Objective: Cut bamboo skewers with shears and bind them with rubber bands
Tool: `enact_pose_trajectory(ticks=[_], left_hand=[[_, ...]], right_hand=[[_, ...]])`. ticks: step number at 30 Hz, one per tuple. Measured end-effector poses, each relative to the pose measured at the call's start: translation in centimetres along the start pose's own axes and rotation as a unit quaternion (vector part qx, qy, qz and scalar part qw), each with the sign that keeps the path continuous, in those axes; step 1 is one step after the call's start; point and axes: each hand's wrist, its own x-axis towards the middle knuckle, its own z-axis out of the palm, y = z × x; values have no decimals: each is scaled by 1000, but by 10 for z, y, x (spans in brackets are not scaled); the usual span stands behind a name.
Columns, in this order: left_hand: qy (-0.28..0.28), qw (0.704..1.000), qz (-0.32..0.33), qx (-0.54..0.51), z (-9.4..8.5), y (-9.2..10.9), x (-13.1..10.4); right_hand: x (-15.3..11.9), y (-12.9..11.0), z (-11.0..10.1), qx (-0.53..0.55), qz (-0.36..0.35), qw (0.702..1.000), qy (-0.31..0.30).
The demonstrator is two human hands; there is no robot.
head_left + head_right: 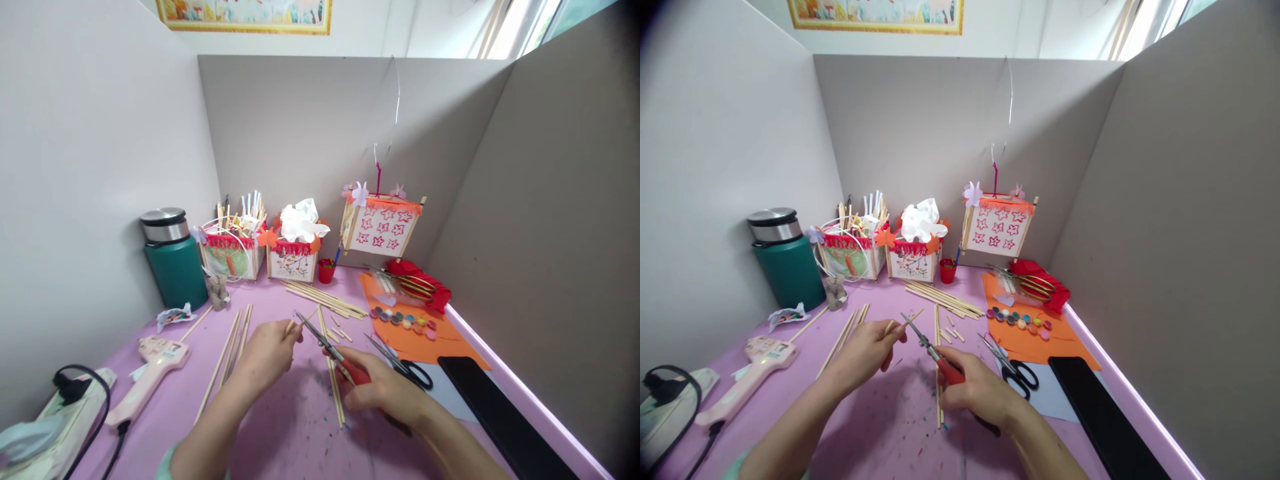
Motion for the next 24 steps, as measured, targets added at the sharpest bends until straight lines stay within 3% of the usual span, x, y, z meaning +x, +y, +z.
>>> enact_pose_trajectory(ticks=[7, 12, 18, 24], left_hand=[[-12, 998, -7, -53, 3, -6, 3], [32, 999, 15, 38, 5, -7, 2], [121, 978, 32, 169, 9, -1, -3], [115, 977, 36, 178, 8, 2, -2]], right_hand=[[4, 8, -3, -18, 3, 1000, 7], [9, 7, -4, -31, 11, 999, 2], [4, -3, 1, -31, 4, 999, 9], [1, -3, 3, -40, 4, 999, 24]])
